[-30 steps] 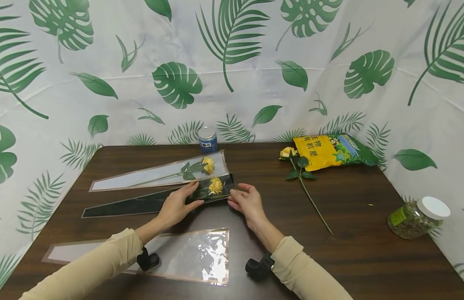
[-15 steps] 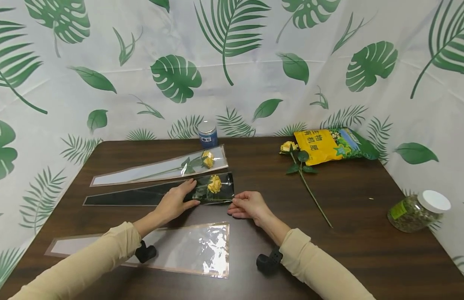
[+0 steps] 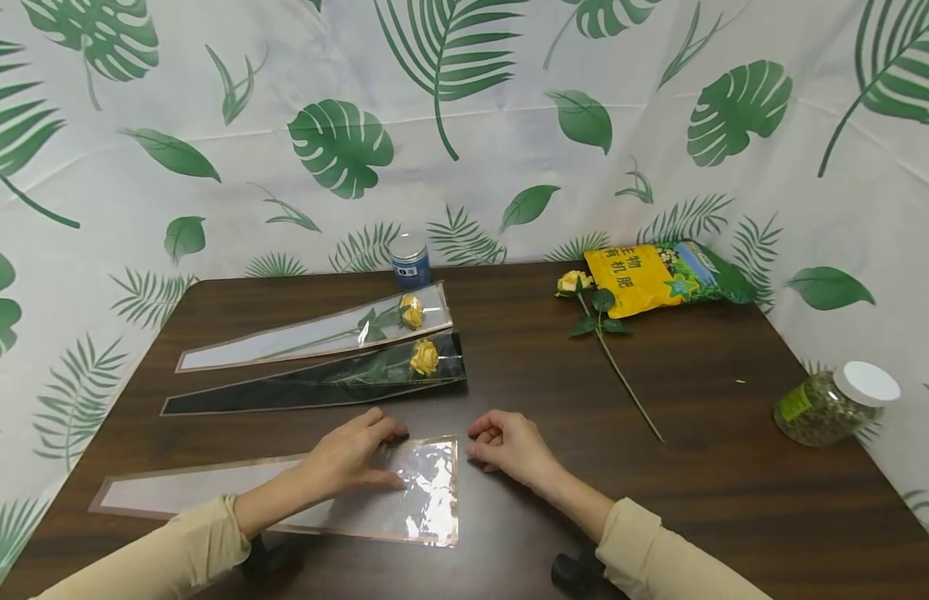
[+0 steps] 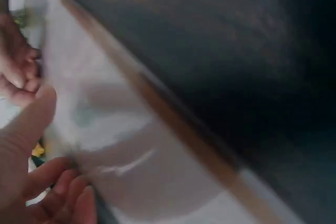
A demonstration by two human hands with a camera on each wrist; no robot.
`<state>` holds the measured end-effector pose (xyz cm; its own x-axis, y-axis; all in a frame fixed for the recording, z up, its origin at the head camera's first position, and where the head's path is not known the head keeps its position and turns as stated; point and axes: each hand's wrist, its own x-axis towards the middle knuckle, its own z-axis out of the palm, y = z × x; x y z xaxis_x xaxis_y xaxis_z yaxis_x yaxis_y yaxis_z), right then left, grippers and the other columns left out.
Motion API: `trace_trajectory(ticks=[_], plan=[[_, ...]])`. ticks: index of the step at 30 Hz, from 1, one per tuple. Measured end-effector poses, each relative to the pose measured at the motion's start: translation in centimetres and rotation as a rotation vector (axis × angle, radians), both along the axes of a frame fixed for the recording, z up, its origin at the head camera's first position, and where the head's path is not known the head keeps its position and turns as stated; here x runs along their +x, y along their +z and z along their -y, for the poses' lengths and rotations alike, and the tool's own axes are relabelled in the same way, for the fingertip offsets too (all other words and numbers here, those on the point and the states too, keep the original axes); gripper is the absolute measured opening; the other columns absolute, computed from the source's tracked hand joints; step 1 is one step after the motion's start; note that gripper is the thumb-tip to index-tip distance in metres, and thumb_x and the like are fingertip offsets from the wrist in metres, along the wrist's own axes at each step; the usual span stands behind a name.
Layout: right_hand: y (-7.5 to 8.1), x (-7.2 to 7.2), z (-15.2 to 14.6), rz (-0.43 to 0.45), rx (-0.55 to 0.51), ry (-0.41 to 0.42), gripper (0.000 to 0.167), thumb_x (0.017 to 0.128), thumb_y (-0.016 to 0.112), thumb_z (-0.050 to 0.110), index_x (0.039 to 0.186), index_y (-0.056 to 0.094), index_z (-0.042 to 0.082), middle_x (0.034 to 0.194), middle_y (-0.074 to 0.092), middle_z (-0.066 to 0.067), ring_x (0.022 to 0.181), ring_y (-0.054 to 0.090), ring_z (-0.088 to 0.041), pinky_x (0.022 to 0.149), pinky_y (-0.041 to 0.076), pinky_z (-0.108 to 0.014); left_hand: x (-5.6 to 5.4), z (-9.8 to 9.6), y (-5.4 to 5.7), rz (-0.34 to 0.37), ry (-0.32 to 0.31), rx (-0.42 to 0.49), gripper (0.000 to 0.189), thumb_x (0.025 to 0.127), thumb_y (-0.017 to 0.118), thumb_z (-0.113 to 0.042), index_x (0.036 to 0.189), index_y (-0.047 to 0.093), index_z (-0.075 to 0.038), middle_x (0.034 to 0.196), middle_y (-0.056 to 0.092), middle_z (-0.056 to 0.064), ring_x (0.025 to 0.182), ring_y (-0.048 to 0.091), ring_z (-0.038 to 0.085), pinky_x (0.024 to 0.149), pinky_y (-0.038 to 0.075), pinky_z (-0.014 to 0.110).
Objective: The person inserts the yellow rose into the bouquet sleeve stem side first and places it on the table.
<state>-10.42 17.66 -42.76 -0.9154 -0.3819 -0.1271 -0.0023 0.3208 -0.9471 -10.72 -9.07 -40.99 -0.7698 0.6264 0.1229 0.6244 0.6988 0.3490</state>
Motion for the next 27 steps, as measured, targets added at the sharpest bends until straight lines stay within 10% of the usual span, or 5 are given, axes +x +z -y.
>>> trace_trajectory(ticks=[12, 20, 27], plan=[[-0.2, 0.1, 0.8, -0.126, 0.159, 0.015, 0.018, 0.082, 0.072, 0.012, 0.090, 0.066, -0.003, 0.070, 0.062, -0.003, 0.054, 0.055, -0.006, 0.047, 0.050, -0.023, -0.7, -0.8, -1.3, 0.072, 0.063, 0.090, 0.033, 0.068, 0.083, -0.033, 0.084, 0.061, -0.015, 0.080, 0.047, -0.005, 0.071, 0.044, 0.008, 0.060, 0.040, 0.024], [0.1, 1.2, 1.2, 0.038, 0.129, 0.120, 0.045, 0.099, 0.047, 0.033, 0.076, 0.068, 0.001, 0.063, 0.064, -0.005, 0.049, 0.057, -0.009, 0.045, 0.052, -0.028, -0.6, -0.9, -1.6, 0.057, 0.074, 0.102, 0.036, 0.068, 0.082, -0.037, 0.088, 0.061, -0.015, 0.083, 0.050, -0.005, 0.074, 0.047, 0.009, 0.063, 0.043, 0.026], [0.3, 1.2, 1.6, -0.049, 0.133, 0.168, 0.015, 0.084, 0.069, 0.009, 0.073, 0.065, 0.000, 0.059, 0.064, -0.006, 0.049, 0.058, -0.006, 0.045, 0.050, -0.023, -0.6, -0.9, -1.7, 0.055, 0.082, 0.104, 0.037, 0.068, 0.083, -0.037, 0.088, 0.060, -0.016, 0.085, 0.051, -0.004, 0.075, 0.049, 0.010, 0.065, 0.044, 0.026]])
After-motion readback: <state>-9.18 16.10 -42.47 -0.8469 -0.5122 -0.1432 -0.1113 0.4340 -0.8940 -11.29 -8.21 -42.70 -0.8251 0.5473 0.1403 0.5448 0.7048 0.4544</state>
